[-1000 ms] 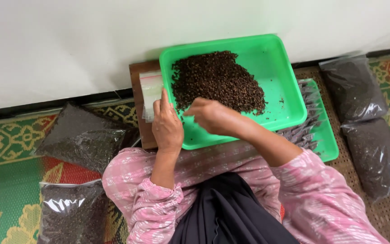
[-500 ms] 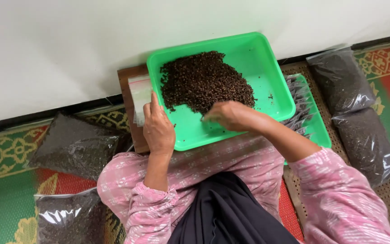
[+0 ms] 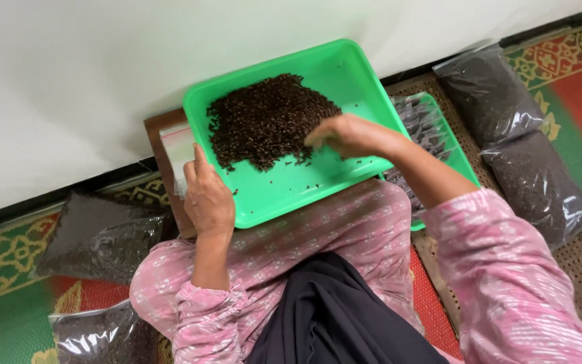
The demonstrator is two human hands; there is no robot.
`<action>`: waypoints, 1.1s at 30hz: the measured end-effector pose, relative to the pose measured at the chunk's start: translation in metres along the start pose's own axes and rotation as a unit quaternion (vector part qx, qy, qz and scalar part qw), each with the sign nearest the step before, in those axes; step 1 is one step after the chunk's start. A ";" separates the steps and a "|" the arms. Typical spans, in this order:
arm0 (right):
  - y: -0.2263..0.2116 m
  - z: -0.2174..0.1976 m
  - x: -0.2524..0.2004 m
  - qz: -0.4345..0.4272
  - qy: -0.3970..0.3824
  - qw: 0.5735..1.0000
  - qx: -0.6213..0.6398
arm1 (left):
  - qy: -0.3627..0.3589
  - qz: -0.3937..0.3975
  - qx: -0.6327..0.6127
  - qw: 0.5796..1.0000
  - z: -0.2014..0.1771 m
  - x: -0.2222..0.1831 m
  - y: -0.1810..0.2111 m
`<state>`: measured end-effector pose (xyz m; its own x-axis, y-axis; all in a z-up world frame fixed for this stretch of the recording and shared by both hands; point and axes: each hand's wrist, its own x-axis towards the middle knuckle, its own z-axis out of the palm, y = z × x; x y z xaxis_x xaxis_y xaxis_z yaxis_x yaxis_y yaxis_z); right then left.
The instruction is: The person scoops dried cloves from a tray into small plastic bags by hand and using a measuring cup, then seals the bags and places them into a secondary tray.
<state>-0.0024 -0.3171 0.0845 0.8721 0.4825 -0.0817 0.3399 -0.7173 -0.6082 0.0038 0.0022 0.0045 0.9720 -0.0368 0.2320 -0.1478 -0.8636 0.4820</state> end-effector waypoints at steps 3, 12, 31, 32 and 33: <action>0.017 -0.029 -0.007 0.022 0.032 0.998 -0.044 | 0.000 -0.005 -0.015 1.000 -0.002 -0.002 0.002; 0.055 0.002 -0.031 0.238 -0.128 0.957 -0.107 | 0.008 -0.010 -0.043 0.999 -0.001 -0.003 0.005; 0.061 -0.017 -0.037 0.105 0.007 0.930 -0.351 | 0.021 -0.013 -0.060 0.998 0.003 -0.003 0.002; 0.050 -0.009 -0.032 0.141 -0.071 0.961 -0.227 | 0.021 -0.016 -0.058 0.998 0.005 -0.004 0.002; 0.039 -0.001 -0.028 0.174 -0.147 0.969 -0.098 | 0.021 -0.017 -0.055 0.998 0.007 -0.003 0.002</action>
<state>-0.0127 -0.3592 0.0636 0.8177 0.2962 -0.4936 0.1288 -0.9299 -0.3446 0.0019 -0.0024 -0.0009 0.9686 0.0137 0.2481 -0.1371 -0.8032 0.5797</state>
